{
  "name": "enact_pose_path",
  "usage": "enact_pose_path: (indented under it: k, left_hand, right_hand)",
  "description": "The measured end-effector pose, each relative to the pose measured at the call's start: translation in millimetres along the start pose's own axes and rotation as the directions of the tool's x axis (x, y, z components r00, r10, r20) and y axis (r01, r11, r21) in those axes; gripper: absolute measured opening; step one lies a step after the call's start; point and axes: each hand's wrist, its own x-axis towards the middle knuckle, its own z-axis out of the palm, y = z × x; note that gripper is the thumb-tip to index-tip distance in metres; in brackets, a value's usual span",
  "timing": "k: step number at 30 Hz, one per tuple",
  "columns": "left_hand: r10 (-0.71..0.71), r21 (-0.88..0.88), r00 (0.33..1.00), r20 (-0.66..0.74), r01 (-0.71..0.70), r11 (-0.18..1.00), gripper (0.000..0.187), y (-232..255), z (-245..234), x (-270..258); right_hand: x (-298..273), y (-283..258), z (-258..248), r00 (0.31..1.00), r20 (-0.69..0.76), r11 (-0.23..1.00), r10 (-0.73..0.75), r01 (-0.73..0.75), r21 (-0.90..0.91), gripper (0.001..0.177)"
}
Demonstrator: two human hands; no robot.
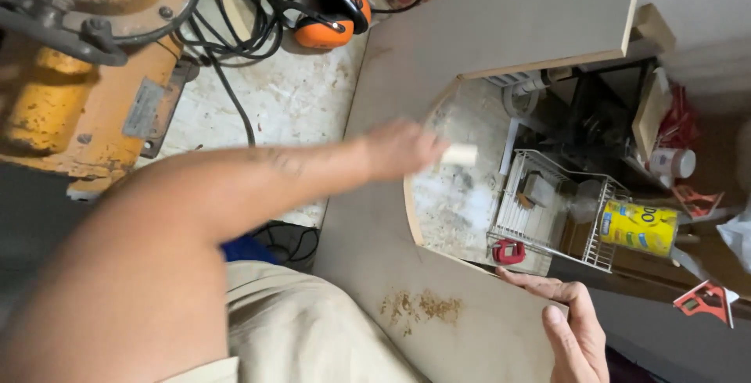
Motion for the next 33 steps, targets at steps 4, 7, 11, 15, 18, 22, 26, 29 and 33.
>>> enact_pose_path:
  k: [4,7,11,15,18,22,26,29,33]
  left_hand:
    - [0.023,-0.302,0.971,0.236,0.050,0.952,0.039,53.7,-45.7,-33.0]
    - [0.093,-0.250,0.971,0.218,-0.037,0.967,0.018,6.1,3.3,-15.1]
    - [0.146,0.040,0.983,0.107,-0.151,0.988,0.015,-81.2,-8.8,55.3]
    - [0.143,0.343,0.978,-0.151,-0.084,0.936,0.030,-59.3,3.3,32.2]
    - [-0.001,0.169,1.000,-0.016,0.003,0.986,0.028,-3.0,-4.0,-23.1]
    - [-0.119,-0.284,0.990,-0.074,0.094,0.954,0.041,21.5,-60.1,-61.7]
    - [-0.650,-0.551,0.749,-0.126,0.492,0.674,0.045,25.4,-124.1,-66.1]
    - [-0.892,-0.717,0.451,0.033,0.632,0.294,0.046,15.1,-151.3,-84.9]
    - [-0.959,-0.626,0.220,0.178,0.777,0.062,0.049,9.0,-150.7,-118.3]
  right_hand:
    - [-1.6,-4.5,1.3,0.998,-0.028,0.998,0.052,-0.054,-0.042,0.038]
    - [3.6,-4.8,0.7,1.000,-0.003,0.998,-0.009,0.009,-0.064,0.038]
    - [8.1,-1.9,0.5,1.000,-0.004,0.995,-0.011,0.011,-0.104,0.039]
    - [9.0,5.6,-2.1,1.000,-0.014,0.999,-0.006,0.007,0.041,0.037]
    - [4.3,17.2,-13.8,1.000,0.006,0.998,-0.007,0.007,0.068,0.034]
    - [26.6,93.7,-31.4,0.896,0.214,0.667,-0.388,0.113,0.736,0.023]
    - [38.0,36.6,18.5,0.964,-0.005,0.554,-0.266,0.157,0.818,0.035]
    - [49.2,63.9,-13.3,0.923,0.093,0.539,-0.373,0.134,0.831,0.045]
    - [57.2,53.7,-42.1,0.933,0.030,0.630,-0.358,0.217,0.746,0.047]
